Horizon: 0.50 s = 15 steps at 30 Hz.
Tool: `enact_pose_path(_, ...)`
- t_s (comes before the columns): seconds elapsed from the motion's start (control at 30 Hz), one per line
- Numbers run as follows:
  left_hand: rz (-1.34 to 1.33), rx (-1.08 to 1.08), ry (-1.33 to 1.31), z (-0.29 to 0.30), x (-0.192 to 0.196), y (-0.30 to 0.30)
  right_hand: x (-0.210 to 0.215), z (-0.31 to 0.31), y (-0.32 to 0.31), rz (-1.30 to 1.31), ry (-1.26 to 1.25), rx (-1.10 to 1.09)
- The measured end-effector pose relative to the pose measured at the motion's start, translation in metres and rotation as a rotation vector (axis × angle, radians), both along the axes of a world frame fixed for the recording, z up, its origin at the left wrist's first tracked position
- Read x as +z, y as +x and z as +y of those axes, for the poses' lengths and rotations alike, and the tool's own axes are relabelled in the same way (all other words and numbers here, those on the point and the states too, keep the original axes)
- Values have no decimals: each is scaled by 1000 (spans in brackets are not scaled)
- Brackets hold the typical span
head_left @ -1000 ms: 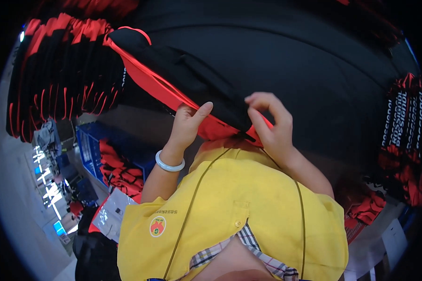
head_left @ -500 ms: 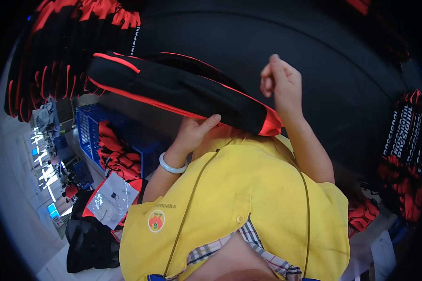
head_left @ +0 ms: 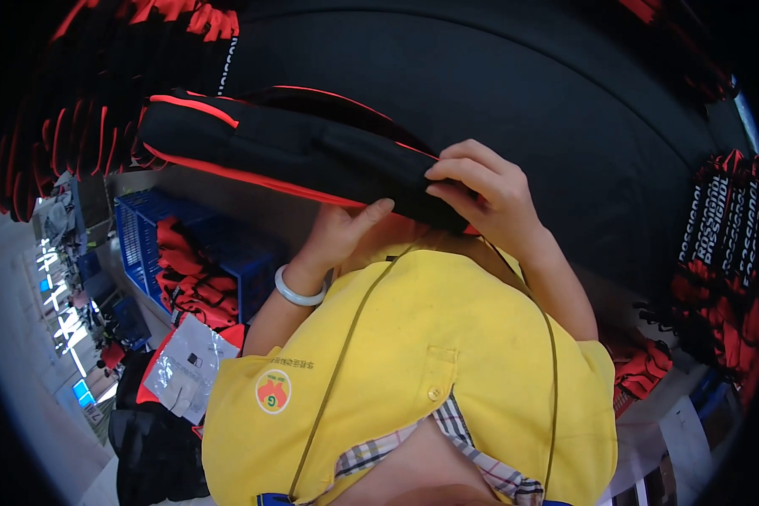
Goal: The person is inspecting and folding red Rossignol bags at a factory workstation.
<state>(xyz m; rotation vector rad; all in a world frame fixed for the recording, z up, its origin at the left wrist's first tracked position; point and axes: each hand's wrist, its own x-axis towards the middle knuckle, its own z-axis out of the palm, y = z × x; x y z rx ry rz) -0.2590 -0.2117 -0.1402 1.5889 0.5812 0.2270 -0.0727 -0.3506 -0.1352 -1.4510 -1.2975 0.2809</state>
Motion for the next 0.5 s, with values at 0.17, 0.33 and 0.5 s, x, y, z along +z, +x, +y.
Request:
enact_pose_path(0.17,-53,67,150,1,4,15,10,9,-4,-39,-171,11)
enact_pose_path(0.33,-15,423,388,22,-29,57,1,-25,-22,317,-90,325)
enact_pose_path(0.5,-4,498,1085,65,-69,130,-24,-61,-47,618,-410,292)
